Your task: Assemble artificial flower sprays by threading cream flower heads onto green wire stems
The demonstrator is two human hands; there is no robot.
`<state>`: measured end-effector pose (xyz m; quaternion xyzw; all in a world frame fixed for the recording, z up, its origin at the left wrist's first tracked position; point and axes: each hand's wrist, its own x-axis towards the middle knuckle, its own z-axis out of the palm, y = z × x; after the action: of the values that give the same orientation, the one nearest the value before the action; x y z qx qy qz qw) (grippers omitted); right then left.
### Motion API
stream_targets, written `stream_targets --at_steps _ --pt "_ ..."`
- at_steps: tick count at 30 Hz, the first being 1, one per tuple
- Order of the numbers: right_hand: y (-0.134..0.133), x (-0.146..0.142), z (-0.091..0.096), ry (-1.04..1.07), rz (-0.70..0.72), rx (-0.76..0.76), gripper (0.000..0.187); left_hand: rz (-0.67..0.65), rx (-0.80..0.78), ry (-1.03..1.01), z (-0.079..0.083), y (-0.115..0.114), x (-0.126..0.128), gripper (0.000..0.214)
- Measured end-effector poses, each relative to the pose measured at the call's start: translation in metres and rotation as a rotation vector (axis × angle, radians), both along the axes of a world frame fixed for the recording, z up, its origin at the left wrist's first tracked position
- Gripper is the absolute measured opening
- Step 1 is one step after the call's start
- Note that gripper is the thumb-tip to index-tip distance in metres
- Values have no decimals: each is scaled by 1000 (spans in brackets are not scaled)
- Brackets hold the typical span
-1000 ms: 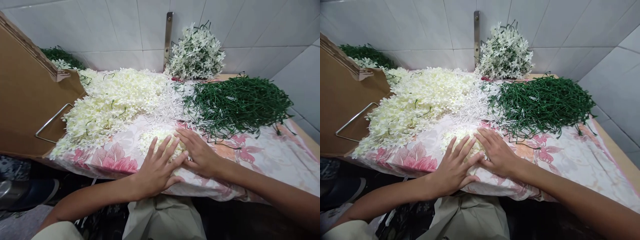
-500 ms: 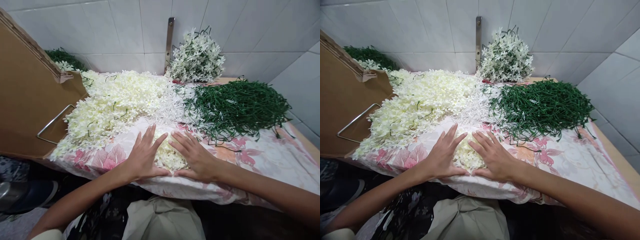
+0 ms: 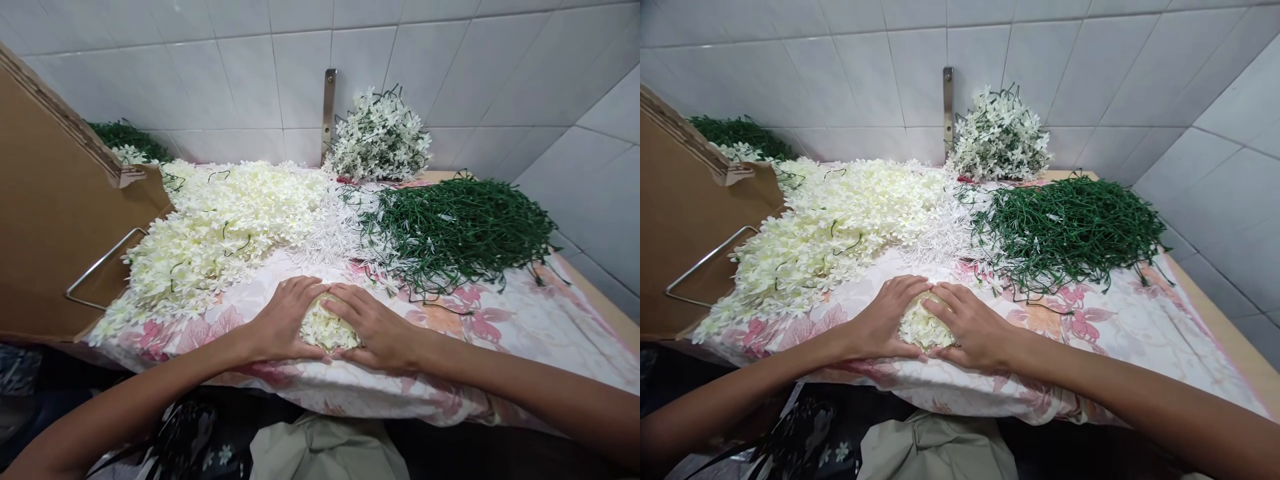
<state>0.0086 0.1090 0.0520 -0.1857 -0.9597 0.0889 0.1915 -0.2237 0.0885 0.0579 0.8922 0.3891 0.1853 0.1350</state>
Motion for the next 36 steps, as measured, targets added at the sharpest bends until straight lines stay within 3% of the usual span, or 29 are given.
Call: stream_targets --at_steps 7,19,27,36 --pt "5 -1 0 18 27 7 65 39 -47 67 -3 2 0 107" --pt "8 -1 2 -12 27 -10 71 -122 -110 -225 8 3 -11 96" --pt "10 -10 0 37 13 -17 93 -110 -114 -39 0 1 -6 113" --pt "16 -9 -2 95 29 -84 87 -120 -112 -69 5 0 -6 104"
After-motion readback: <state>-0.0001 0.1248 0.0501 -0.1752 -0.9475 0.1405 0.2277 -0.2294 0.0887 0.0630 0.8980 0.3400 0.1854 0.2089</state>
